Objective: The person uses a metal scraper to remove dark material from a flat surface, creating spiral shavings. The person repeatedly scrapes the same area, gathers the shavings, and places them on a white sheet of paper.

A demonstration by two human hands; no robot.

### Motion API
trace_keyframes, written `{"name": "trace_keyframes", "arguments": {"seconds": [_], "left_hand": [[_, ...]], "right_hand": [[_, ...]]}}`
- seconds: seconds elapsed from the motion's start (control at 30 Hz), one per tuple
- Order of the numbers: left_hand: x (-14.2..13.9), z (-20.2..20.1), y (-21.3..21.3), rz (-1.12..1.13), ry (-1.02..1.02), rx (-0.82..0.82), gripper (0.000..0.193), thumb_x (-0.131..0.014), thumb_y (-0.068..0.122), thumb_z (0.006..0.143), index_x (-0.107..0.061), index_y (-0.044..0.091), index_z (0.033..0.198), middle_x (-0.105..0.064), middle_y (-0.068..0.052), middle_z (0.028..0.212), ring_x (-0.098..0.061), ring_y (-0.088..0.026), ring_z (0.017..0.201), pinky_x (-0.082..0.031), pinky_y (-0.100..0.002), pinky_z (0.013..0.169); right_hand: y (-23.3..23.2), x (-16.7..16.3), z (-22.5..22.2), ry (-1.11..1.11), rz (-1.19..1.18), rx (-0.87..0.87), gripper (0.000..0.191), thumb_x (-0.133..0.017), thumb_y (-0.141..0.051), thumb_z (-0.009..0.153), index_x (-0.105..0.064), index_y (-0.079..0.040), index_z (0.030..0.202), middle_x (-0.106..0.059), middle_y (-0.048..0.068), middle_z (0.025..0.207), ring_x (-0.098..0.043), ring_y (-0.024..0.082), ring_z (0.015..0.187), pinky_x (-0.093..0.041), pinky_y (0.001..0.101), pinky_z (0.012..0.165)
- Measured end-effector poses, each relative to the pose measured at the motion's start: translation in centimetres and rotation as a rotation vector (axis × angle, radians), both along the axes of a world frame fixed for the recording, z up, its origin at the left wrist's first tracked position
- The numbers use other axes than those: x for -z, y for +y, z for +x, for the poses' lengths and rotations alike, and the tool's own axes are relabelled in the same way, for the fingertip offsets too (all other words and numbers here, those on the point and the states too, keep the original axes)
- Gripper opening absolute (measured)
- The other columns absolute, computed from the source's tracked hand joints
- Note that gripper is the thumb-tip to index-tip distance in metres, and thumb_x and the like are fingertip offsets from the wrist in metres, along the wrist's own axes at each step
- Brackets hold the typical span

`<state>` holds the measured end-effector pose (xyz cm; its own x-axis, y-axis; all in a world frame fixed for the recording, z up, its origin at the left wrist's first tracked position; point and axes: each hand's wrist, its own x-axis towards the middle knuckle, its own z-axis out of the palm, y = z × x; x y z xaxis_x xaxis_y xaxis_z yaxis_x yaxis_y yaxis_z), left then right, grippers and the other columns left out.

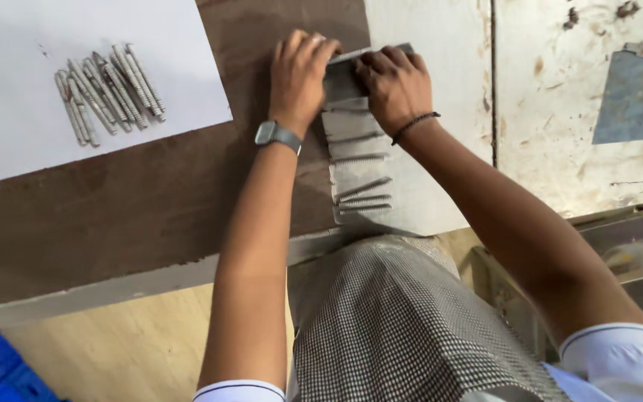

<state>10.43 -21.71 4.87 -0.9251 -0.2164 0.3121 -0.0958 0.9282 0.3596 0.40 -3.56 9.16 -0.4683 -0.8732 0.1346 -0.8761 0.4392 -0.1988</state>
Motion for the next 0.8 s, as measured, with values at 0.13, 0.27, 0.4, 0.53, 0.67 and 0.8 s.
{"name": "trace_keyframes", "arguments": {"seconds": [0.13,0.27,0.4,0.53,0.67,0.8], "left_hand": [[0.6,-1.2,-0.3,0.05,-0.005,0.093,0.019,-0.076,0.024,0.098,-0.072,0.015,0.113,-0.071,-0.002,0.11,-0.061,-0.026,0.108,-0.049,-0.043,0.091],[-1.9,1.0,2.3,0.112,-0.017,0.161,0.031,-0.077,0.025,0.096,-0.071,0.014,0.124,-0.071,-0.001,0.12,-0.063,-0.025,0.112,-0.049,-0.042,0.095],[-3.8,1.3,6.8,0.32,-0.068,0.146,0.055,-0.072,0.025,0.093,-0.06,-0.003,0.138,-0.064,-0.016,0.136,-0.062,-0.033,0.109,-0.05,-0.045,0.097],[-2.5,0.7,7.4,-0.055,-0.203,-0.11,0.041,-0.06,0.017,0.094,-0.064,0.002,0.132,-0.066,-0.01,0.136,-0.065,-0.032,0.11,-0.051,-0.043,0.095],[-1.2,1.3,5.5,-0.007,-0.254,-0.108,0.036,-0.055,0.012,0.097,-0.068,0.003,0.13,-0.066,-0.007,0.139,-0.066,-0.027,0.1,-0.052,-0.041,0.09],[-0.7,0.9,4.6,-0.009,-0.184,-0.109,0.035,-0.056,0.012,0.097,-0.07,0.003,0.128,-0.069,-0.005,0.136,-0.064,-0.025,0.094,-0.052,-0.04,0.087]], "right_hand": [[4.4,-2.8,0.2,-0.022,-0.103,-0.049,0.026,-0.062,-0.013,0.106,-0.076,-0.014,0.127,-0.072,0.005,0.129,-0.064,0.024,0.122,-0.05,0.0389,0.098],[7.8,-3.0,-2.3,-0.018,0.0,0.007,0.025,-0.061,-0.014,0.105,-0.076,-0.015,0.124,-0.073,0.004,0.127,-0.066,0.025,0.12,-0.05,0.04,0.1],[4.7,0.6,-4.2,-0.007,0.065,-0.058,0.025,-0.056,-0.019,0.11,-0.076,-0.016,0.124,-0.073,0.004,0.127,-0.064,0.027,0.121,-0.049,0.0416,0.101],[1.0,3.4,-1.8,0.027,0.045,-0.056,0.027,-0.055,-0.021,0.106,-0.075,-0.014,0.123,-0.07,0.003,0.132,-0.061,0.025,0.127,-0.05,0.0434,0.099],[0.0,3.5,-0.2,-0.075,0.005,-0.032,0.028,-0.057,-0.016,0.104,-0.073,-0.01,0.126,-0.069,0.004,0.133,-0.06,0.025,0.128,-0.052,0.0441,0.098],[-1.1,3.2,-1.0,-0.022,-0.024,-0.04,0.031,-0.059,-0.014,0.099,-0.073,-0.009,0.127,-0.07,0.004,0.132,-0.061,0.025,0.125,-0.053,0.0438,0.096]]}}
